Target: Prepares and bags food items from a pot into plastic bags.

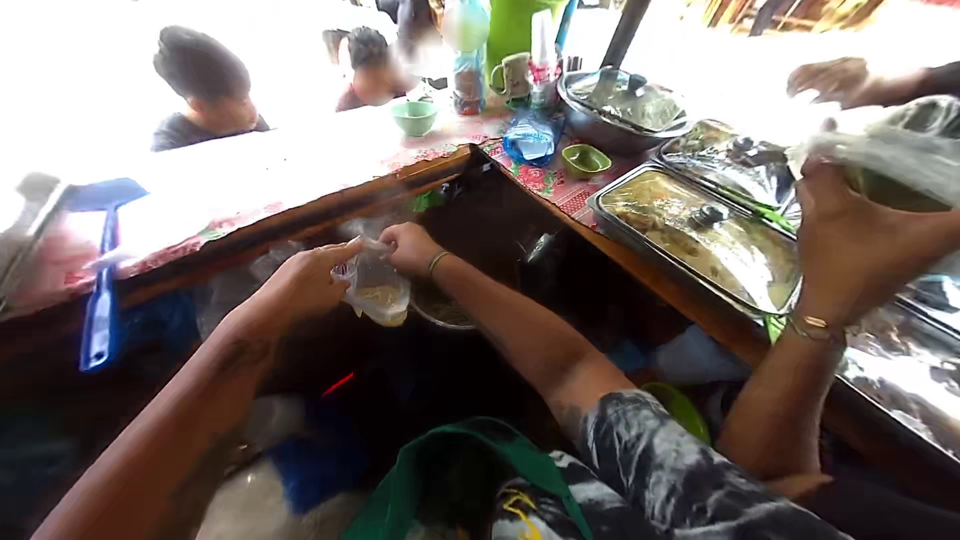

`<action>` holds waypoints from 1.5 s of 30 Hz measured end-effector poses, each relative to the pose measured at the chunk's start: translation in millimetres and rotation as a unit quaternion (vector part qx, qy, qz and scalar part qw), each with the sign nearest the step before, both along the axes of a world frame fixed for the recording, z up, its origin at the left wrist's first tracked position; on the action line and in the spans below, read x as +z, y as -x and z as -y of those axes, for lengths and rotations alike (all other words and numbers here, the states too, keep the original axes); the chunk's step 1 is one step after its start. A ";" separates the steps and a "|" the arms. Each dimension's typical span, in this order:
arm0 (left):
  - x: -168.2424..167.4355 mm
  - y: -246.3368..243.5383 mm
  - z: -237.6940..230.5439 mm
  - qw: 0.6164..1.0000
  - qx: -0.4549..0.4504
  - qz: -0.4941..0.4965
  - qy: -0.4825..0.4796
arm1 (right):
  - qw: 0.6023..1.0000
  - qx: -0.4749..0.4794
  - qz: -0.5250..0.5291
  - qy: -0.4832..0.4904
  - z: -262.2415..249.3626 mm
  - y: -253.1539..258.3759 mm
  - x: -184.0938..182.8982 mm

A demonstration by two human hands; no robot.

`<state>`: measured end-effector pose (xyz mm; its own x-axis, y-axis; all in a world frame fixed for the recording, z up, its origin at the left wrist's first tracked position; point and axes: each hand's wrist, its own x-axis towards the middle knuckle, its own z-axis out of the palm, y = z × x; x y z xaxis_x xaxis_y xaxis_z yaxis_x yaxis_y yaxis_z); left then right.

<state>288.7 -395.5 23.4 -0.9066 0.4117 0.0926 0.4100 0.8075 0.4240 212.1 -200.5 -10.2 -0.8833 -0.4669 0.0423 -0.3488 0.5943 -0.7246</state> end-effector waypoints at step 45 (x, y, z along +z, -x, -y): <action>35.8 -89.6 -94.7 0.974 -0.109 0.025 -0.198 | 0.607 0.150 0.369 0.688 -71.2 -247.5 -88.1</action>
<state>378.3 -300.7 59.2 -0.8095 0.5356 0.2406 0.5234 0.4726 0.7090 459.6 -129.3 -98.3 -0.7821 -0.5834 0.2187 0.4304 -0.7597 -0.4874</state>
